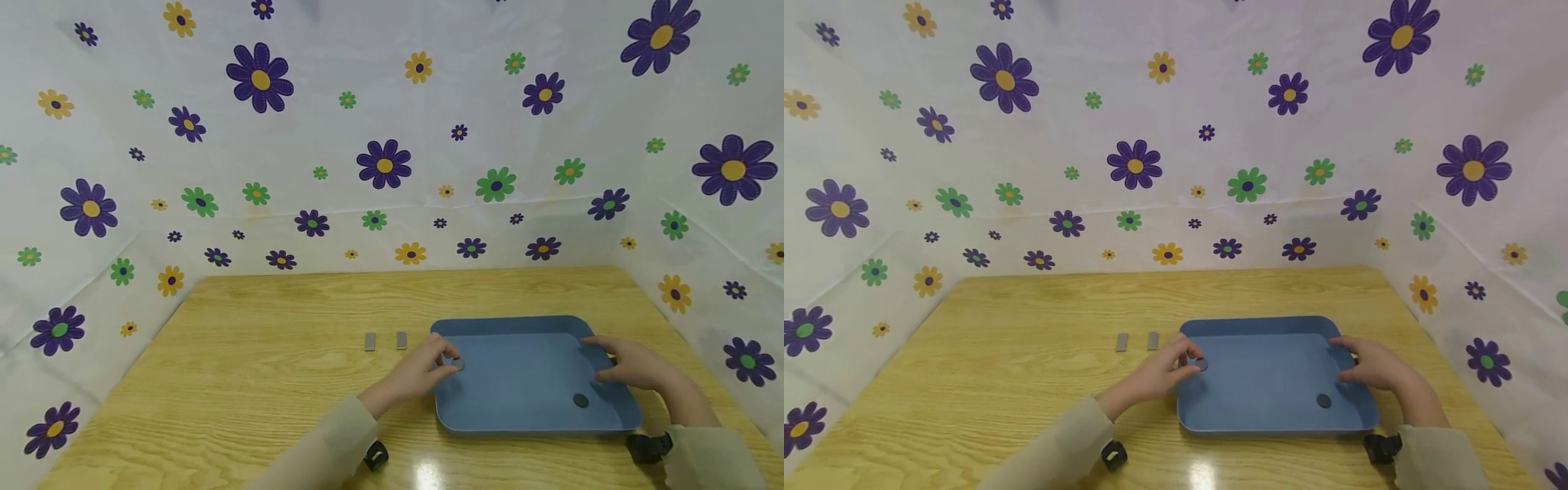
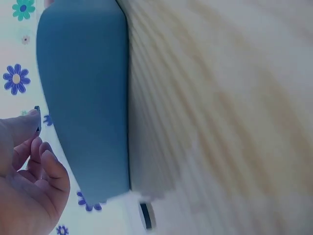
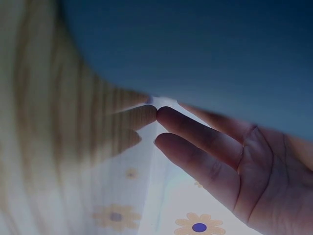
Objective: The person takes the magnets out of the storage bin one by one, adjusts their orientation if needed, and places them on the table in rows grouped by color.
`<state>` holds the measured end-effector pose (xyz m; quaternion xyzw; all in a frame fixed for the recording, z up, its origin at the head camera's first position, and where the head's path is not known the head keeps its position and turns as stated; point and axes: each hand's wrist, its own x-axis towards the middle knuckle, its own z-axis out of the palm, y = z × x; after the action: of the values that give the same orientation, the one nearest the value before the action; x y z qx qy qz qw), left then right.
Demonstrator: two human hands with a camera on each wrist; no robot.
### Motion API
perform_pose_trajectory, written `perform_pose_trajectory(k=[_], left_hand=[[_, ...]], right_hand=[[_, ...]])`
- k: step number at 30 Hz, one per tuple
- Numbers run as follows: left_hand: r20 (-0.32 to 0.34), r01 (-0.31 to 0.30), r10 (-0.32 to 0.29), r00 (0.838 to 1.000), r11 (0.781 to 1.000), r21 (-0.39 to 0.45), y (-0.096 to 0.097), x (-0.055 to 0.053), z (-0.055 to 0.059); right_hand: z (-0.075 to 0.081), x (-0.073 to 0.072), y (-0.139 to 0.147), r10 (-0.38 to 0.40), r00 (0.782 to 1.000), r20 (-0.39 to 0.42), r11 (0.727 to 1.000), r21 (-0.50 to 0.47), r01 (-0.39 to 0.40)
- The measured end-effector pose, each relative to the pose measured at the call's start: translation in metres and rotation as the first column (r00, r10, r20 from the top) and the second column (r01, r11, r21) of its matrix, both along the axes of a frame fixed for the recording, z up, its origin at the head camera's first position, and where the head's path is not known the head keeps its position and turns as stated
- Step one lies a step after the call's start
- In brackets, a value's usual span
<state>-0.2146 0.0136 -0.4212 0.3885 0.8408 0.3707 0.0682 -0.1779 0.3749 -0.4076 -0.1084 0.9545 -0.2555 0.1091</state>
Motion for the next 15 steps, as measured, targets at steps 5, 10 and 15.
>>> perform_pose_trajectory(k=[5,10,15], left_hand=[[0.022,-0.055,0.055,0.998,0.998,-0.003,-0.022,-0.001,-0.002],[-0.039,-0.063,0.064,0.997,0.998,0.025,-0.043,-0.002,-0.002],[-0.017,-0.100,0.100,0.995,0.994,0.033,-0.063,-0.001,-0.004]], right_hand=[[0.001,-0.001,-0.001,0.000,1.000,-0.006,1.000,0.009,0.000],[0.001,-0.001,0.000,-0.004,1.000,0.002,1.000,0.019,0.004],[0.001,-0.001,0.000,-0.002,1.000,0.004,1.000,0.017,0.002]])
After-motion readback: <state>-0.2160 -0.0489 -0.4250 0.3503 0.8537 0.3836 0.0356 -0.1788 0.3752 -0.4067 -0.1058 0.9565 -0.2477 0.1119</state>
